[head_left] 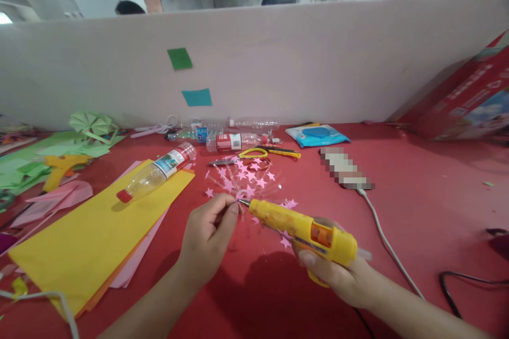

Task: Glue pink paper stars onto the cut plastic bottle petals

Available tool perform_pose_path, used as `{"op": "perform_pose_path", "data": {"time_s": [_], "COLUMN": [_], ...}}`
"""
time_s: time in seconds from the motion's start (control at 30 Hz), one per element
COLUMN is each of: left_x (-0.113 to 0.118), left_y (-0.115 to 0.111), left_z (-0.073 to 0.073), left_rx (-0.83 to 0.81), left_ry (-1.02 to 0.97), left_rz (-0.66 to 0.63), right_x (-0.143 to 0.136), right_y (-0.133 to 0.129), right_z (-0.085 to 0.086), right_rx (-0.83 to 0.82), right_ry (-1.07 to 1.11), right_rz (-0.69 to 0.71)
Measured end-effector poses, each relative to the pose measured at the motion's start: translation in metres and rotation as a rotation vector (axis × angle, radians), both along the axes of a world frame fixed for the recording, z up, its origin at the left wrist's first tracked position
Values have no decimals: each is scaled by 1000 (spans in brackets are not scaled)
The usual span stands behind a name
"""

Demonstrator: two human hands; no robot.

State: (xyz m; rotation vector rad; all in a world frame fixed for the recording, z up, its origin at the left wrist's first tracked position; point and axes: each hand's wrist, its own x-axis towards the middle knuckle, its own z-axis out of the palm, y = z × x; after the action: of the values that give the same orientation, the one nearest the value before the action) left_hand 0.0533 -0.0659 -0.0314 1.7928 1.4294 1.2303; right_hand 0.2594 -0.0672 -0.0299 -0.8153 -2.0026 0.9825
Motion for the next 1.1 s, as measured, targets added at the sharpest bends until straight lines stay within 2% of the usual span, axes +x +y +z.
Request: {"op": "perform_pose_path", "data": {"time_s": [0.37, 0.53, 0.63, 0.7, 0.77, 0.83, 0.9, 0.93, 1.03, 1.1], "left_x": [-1, -6, -10, -10, -10, -10, -10, -10, -10, -9], "left_y": [1, 2, 1, 0, -2, -3, -3, -3, 0, 2], "left_z": [-1, -5, -5, -3, -1, 2, 5, 5, 7, 7], "left_rx": [55, 258, 415, 447, 363, 192, 10, -73, -284, -398], "left_ry": [73, 297, 430, 443, 360, 200, 12, -79, -304, -402], "left_rz": [3, 31, -22, -70, -93, -87, -86, -89, -139, -189], "right_x": [0, -1, -1, 1, 6, 15, 27, 34, 51, 57], "right_y": [1, 0, -2, -2, 4, 17, 36, 46, 74, 86], "right_z": [-3, 1, 1, 1, 1, 2, -1, -4, -23, -38], "right_rx": [52, 27, 0, -13, -30, -20, 48, 90, 165, 186], "right_ry": [18, 20, 16, 70, 143, 127, -77, -239, -689, -755], "right_rz": [-1, -5, -61, -138, -269, -459, -669, -721, -742, -708]}}
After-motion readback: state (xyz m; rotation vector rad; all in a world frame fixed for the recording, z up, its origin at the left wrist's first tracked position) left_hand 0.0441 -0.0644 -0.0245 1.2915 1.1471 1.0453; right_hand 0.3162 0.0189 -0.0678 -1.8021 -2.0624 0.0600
